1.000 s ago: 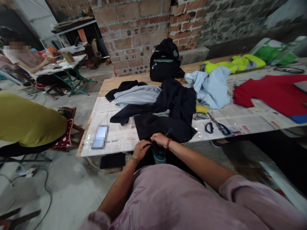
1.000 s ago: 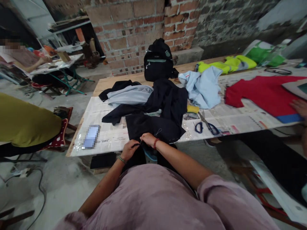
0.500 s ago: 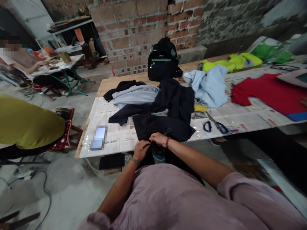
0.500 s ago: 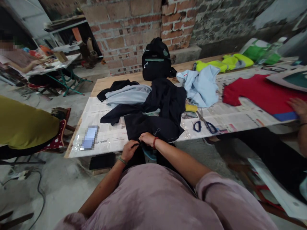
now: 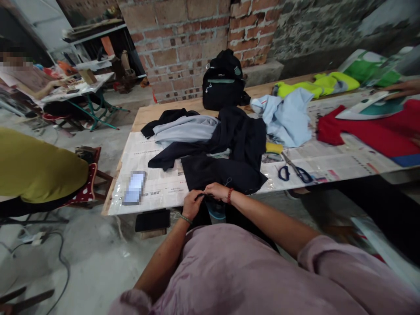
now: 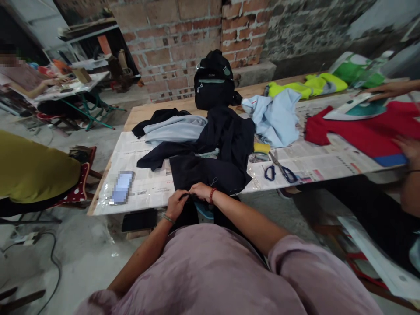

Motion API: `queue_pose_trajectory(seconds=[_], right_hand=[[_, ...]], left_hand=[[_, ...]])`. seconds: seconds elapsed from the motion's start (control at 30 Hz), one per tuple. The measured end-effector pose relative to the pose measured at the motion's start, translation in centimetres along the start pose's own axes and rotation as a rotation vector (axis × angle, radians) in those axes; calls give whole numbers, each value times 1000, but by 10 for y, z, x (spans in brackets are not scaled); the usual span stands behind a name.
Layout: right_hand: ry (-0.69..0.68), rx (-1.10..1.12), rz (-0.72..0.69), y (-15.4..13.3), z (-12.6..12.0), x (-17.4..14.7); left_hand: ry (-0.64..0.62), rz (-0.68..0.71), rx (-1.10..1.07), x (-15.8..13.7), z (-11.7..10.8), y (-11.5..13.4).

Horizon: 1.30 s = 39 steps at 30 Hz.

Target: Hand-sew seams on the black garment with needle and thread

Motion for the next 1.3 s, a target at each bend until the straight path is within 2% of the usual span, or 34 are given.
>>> queue_pose_trajectory(seconds=[0.17,0.27,0.33,0.43,0.47,0.5,0.53,0.57,0.67,0.73,0.8,0.9,1.0,1.1,1.3], right_hand=[[-105,-65,6,4,5,1],[-90,-181,-99,-7,-2,0],[48,-224,-233,-24,-21,-1],[462,-110,-479,-53,-69,-24],[574,-49,-538,-56,-82,-37],[628,2,-569,-55,-87,-49],[617,37,-564,-49,-86,-58],[551,57,-521,-39,-77,-64],[172,50,-236,4,-22,-71],[40,93,-78,27,5,-73],[29,198,4,35,17,-67],[110,318,34,33,15,-53],[175,245,59,33,9,-46],[138,122,72,37,10,-47],[133,306,18,36,10,-48]], left_hand=[[34,-85,3,1,-4,-5],[46,-117,4,2,-4,-7],[52,-137,-1,3,-5,-7],[58,-199,-14,4,-8,-10],[58,-226,-21,4,-9,-12],[57,-251,-29,4,-10,-13],[55,-267,-39,3,-11,-14],[49,-271,-51,3,-11,-15],[22,-219,-78,4,-9,-9],[-2,-158,-92,4,-7,-2],[-23,-104,-108,3,-6,4],[-62,-53,-129,2,-4,8],[-78,-49,-121,1,-4,5],[-52,-55,-123,2,-6,2],[-52,29,-207,4,-7,14]])
Point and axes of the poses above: each hand's wrist, its own x-axis towards the middle knuckle, its own z-axis out of the palm, y = z × x, the point moved 9 cm from there along x, towards the middle knuckle, and after that the axes turned 15 degrees about y, right-handed, at the moved point
